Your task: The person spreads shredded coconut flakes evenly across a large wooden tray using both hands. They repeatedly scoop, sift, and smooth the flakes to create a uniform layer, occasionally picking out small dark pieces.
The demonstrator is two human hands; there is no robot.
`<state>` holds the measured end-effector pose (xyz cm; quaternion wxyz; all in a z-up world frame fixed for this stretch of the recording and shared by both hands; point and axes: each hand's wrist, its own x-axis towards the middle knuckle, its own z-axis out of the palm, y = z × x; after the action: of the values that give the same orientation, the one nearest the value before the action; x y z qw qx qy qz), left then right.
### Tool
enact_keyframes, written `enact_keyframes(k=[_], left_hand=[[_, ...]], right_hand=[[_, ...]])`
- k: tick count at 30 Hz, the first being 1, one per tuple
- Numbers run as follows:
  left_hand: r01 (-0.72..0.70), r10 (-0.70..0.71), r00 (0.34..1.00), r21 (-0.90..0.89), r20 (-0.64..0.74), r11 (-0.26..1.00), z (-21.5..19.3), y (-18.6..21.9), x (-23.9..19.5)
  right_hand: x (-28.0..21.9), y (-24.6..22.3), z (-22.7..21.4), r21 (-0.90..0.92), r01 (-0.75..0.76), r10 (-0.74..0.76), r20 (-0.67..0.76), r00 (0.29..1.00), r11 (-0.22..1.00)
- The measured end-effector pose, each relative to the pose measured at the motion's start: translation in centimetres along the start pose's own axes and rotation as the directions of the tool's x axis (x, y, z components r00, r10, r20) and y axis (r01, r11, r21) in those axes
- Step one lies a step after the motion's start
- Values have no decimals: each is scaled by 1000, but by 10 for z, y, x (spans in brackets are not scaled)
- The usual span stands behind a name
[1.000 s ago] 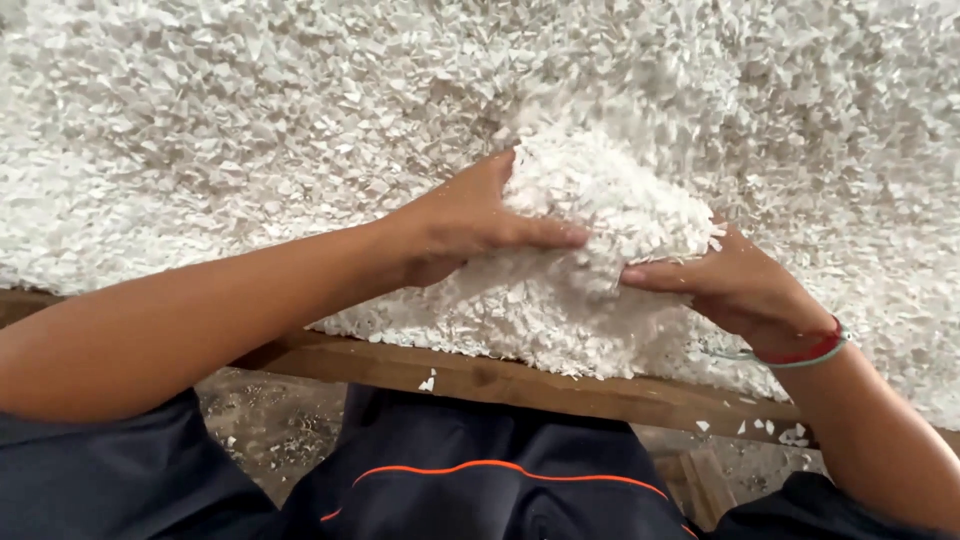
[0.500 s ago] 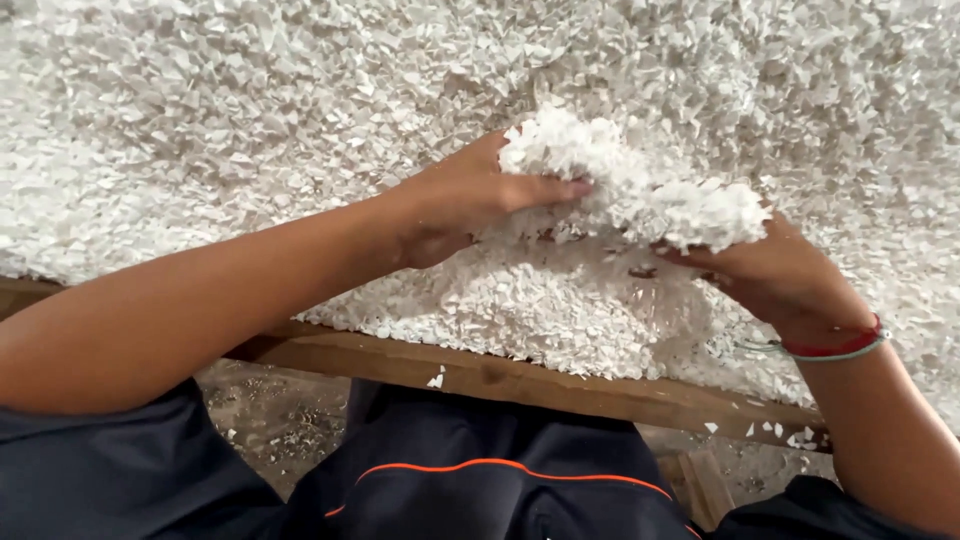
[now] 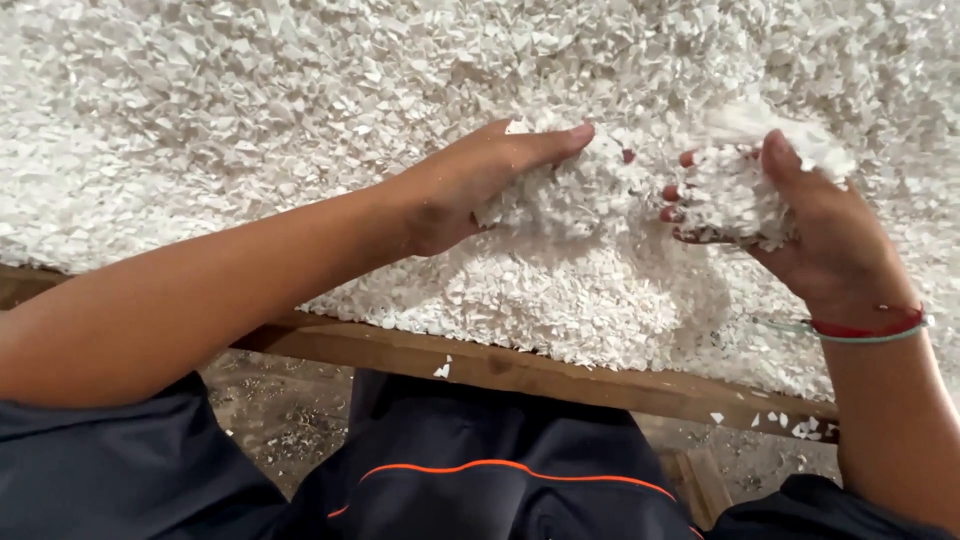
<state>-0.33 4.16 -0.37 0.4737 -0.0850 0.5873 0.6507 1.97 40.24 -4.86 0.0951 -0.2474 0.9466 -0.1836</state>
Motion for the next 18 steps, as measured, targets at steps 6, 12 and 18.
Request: enact_keyframes(k=[6,12,18], left_hand=[[114,-68,973,201,-221,973,3,5,-15],[-87,120,979,196,-164,977,-7,-2,1],[-730,772,577,594,268,340,-45,9,-1]], right_hand=[[40,-82,-21,725,-684,817,342,465,86],[27,-48,-28,828,-443,446,271,853,344],[30,-13,-62,459,-453,404,206,891,764]])
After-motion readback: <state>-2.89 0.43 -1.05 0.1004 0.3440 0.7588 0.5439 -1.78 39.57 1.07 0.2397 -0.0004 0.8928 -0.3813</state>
